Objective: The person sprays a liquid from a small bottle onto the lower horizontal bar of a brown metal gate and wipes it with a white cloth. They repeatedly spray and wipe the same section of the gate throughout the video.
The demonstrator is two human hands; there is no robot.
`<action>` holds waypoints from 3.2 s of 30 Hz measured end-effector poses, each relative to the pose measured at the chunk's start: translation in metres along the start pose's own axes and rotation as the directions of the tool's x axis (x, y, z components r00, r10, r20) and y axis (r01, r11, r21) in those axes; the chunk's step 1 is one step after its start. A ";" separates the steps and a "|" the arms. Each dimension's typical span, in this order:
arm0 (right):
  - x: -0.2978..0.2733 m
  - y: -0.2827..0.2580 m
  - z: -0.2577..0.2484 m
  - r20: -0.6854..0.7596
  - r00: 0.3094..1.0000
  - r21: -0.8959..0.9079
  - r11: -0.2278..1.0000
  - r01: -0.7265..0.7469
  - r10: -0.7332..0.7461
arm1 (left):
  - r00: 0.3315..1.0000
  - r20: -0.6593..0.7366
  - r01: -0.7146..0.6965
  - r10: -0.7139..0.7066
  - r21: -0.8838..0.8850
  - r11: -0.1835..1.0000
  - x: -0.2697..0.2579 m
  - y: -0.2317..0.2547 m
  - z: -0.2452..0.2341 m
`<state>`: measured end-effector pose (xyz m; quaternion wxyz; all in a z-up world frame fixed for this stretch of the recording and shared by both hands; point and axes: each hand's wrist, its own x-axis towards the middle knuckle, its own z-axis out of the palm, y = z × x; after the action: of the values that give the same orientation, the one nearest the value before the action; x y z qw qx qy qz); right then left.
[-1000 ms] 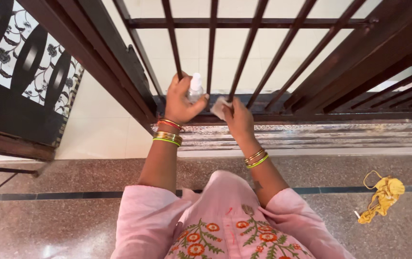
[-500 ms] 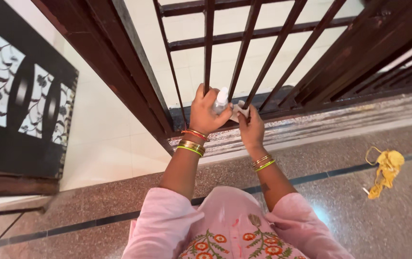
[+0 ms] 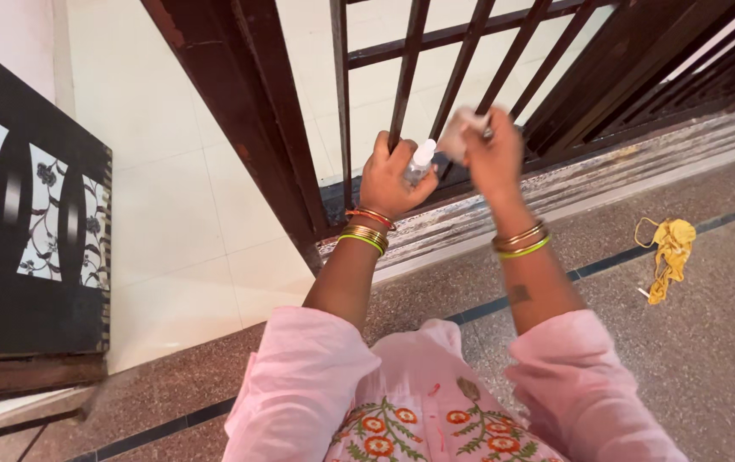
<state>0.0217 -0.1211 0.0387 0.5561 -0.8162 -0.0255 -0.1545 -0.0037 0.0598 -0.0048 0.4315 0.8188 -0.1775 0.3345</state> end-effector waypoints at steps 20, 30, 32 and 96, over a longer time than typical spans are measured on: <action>0.021 -0.004 -0.033 0.239 0.969 0.376 0.915 -0.146 0.056 | 0.999 -0.039 0.037 -0.037 0.017 0.999 -0.003 0.011 0.002; -0.023 0.092 0.002 0.286 0.910 0.253 0.892 -0.375 0.301 | 0.997 -0.035 0.075 -0.074 0.015 0.997 -0.004 0.011 0.009; -0.033 0.113 0.007 0.305 0.927 0.399 0.854 -0.334 0.220 | 0.995 -0.037 0.094 -0.092 0.034 0.995 -0.004 0.013 0.010; 0.030 -0.081 -0.016 0.225 0.929 0.425 0.888 0.178 -0.294 | 0.994 -0.005 0.109 -0.109 -0.049 0.993 -0.042 0.067 -0.068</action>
<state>0.0291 -0.1088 0.1257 0.6773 -0.6905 -0.2353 -0.0951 -0.0991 0.0779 0.0325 0.4695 0.8153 -0.1389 0.3093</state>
